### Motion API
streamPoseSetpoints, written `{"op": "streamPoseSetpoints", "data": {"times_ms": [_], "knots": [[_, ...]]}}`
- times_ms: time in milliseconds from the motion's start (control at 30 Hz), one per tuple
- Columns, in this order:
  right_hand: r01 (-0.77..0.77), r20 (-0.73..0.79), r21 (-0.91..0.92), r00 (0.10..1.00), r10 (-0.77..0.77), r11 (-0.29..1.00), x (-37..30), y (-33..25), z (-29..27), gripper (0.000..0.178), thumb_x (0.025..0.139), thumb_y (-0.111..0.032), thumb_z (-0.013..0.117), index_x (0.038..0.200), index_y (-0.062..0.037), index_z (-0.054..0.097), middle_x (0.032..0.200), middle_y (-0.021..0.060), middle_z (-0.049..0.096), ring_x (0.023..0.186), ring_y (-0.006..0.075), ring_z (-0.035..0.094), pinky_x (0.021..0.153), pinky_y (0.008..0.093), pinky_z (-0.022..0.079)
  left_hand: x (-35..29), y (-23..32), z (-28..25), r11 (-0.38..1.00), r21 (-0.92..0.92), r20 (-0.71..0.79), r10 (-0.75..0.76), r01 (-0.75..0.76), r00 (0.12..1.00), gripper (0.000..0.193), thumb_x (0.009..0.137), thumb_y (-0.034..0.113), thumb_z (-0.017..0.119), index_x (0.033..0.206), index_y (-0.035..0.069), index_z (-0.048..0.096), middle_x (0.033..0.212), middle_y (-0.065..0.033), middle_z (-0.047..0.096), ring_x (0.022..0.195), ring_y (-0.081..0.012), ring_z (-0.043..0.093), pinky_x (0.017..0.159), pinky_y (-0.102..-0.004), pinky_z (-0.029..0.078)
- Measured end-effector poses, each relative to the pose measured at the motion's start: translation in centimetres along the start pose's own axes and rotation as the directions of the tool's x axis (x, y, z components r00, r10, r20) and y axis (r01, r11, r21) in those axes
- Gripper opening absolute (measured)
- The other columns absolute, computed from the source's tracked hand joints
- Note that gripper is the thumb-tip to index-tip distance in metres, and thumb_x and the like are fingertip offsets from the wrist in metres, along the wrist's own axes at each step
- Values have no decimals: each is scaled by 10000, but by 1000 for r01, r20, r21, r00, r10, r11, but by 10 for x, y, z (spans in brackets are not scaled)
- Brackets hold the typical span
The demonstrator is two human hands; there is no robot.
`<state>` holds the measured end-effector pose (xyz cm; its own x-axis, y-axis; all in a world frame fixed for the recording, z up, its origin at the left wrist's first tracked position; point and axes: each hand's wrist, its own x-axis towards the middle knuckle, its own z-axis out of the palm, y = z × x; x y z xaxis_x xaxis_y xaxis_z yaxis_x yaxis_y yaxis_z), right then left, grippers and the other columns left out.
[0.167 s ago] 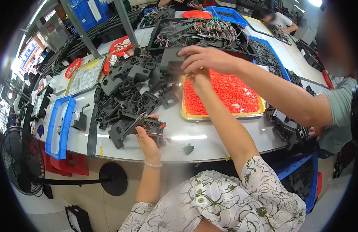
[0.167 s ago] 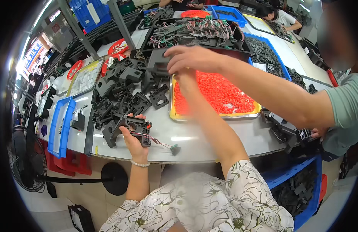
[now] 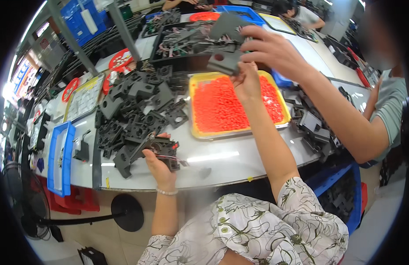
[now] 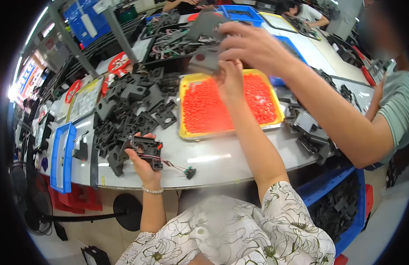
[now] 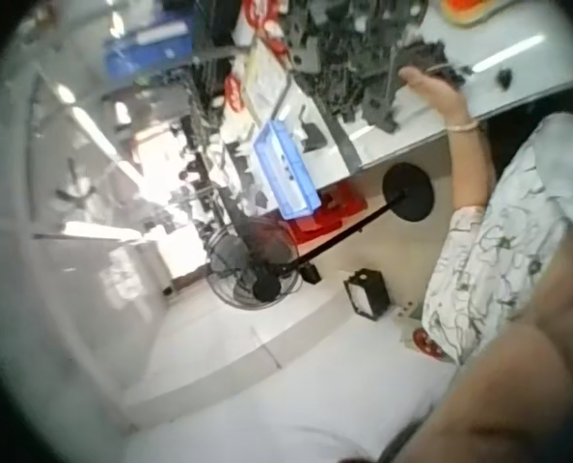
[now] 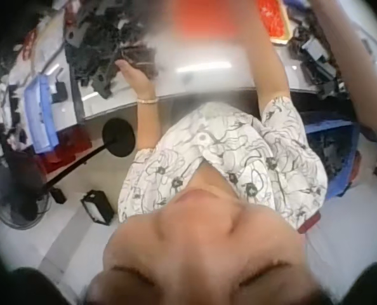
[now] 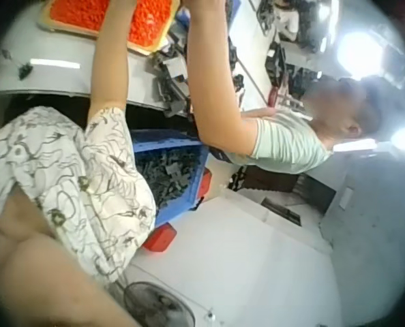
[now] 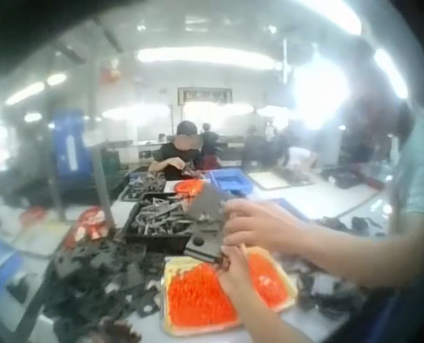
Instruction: Assembling a cooling fan into a plastic housing and connecting internal wiring.
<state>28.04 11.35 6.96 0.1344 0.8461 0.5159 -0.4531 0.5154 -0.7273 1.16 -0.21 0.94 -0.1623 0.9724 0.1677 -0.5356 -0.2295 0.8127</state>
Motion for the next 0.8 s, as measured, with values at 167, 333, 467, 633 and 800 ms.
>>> {"op": "streamPoseSetpoints", "data": {"times_ms": [167,333,467,633,800], "knots": [[152,-545,84,834,-83,985,-32,-74,-74,286,806,-128,509,1087,-100,465,931,46,565,741,116,551,556,227,446,6,-8,15,995,-80,65,-57,63,996,653,859,592,317,1173,27,404,1018,-157,552,937,-236,545,751,-362,499],[108,-565,-51,817,-118,993,-60,-115,-116,393,756,-63,514,1137,-72,418,899,37,542,756,127,555,578,262,470,0,-14,38,987,-94,68,-126,132,990,681,839,622,328,1173,35,417,1037,-164,555,949,-247,548,736,-348,494],[-9,-456,-55,890,-17,998,-55,-73,-66,494,749,-58,527,1216,-47,367,939,70,544,798,143,568,636,281,498,-3,-17,50,972,-157,165,-149,175,975,694,835,618,342,1162,10,415,1015,-169,558,932,-258,553,722,-340,500],[-396,-200,-38,902,382,917,-46,37,20,602,744,-67,552,1285,-23,293,961,105,538,799,166,576,659,303,513,-11,-10,45,970,-183,160,-133,162,978,698,834,622,331,1169,13,405,1028,-179,545,947,-278,549,736,-375,504],[-629,1,159,771,637,761,-29,96,66,652,743,-82,566,1315,-20,259,997,115,527,816,185,578,662,303,511,-17,7,37,988,-97,90,-113,121,989,714,831,634,311,1184,19,392,1026,-176,544,963,-285,538,789,-436,492]]}}
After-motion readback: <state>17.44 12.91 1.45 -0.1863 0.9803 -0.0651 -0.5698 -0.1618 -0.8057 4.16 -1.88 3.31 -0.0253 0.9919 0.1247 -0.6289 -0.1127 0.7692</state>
